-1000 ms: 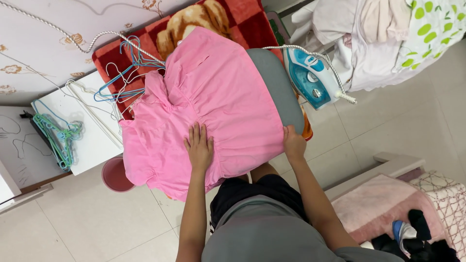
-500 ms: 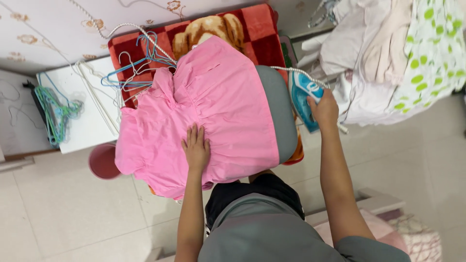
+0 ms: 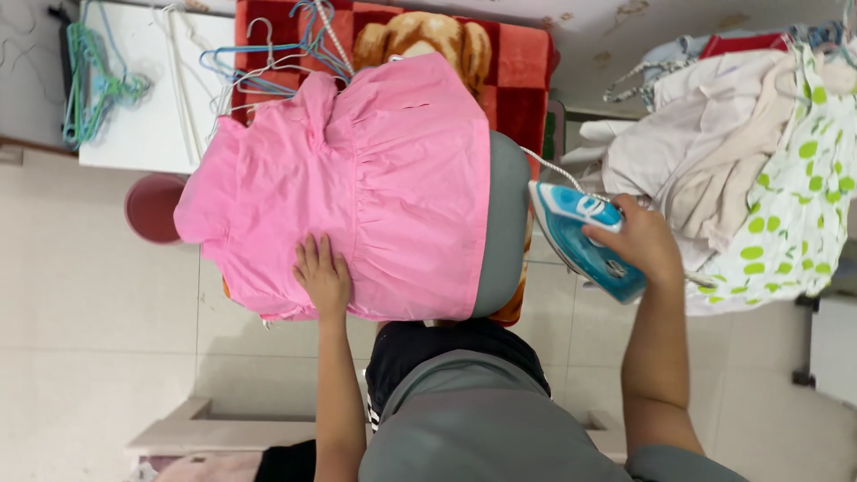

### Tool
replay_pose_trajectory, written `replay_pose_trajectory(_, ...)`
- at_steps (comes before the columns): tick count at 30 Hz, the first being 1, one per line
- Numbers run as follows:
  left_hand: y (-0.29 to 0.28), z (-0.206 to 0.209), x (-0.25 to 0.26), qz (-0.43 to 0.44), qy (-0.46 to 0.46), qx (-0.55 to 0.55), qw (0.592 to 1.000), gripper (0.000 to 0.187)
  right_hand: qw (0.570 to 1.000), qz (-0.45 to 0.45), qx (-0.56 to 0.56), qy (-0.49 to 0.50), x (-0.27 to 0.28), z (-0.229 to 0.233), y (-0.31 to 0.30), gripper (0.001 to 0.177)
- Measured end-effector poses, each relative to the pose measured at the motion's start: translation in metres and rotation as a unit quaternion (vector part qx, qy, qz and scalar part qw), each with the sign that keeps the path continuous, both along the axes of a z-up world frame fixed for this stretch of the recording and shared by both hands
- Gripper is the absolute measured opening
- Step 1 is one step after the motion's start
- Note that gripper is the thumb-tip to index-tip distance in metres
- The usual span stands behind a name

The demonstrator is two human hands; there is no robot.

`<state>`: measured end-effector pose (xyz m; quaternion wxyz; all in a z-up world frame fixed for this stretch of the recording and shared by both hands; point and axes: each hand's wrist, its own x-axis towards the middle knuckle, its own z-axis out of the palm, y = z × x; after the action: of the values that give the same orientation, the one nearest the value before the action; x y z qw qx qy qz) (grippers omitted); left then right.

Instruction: The person irons a pink garment on a gray ironing board. They repeatedly smooth the fabric with their hands, reposition the garment, and use a blue and white steam iron to press different sections. The garment is flipped and adjusted multiple times during the process.

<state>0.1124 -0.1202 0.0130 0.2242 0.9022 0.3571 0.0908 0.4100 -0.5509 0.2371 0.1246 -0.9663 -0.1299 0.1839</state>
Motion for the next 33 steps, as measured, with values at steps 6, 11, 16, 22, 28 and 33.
replay_pose_trajectory(6,0.005,-0.002,-0.012,0.011,0.032,-0.014,0.999,0.058,0.965,0.253,0.065,-0.017,-0.021,0.014,0.073,0.066)
replay_pose_trajectory(11,0.006,0.001,-0.008,0.009,0.071,-0.021,0.997,0.060,0.938,0.329,0.113,-0.003,-0.072,-0.029,0.165,0.055)
replay_pose_trajectory(16,0.006,0.000,-0.008,0.010,0.082,-0.031,0.996,0.062,0.928,0.365,0.062,-0.037,-0.087,-0.052,0.204,0.057)
replay_pose_trajectory(22,0.006,-0.001,-0.008,0.005,0.075,-0.024,0.997,0.062,0.927,0.373,0.013,-0.037,-0.078,-0.053,0.187,0.055)
replay_pose_trajectory(28,0.008,0.002,-0.007,0.006,0.082,-0.041,0.996,0.063,0.907,0.417,0.028,-0.050,-0.087,-0.060,0.219,0.057)
replay_pose_trajectory(33,0.007,0.006,-0.008,0.012,0.082,-0.051,0.995,0.063,0.894,0.440,0.054,-0.058,-0.097,-0.067,0.250,0.059)
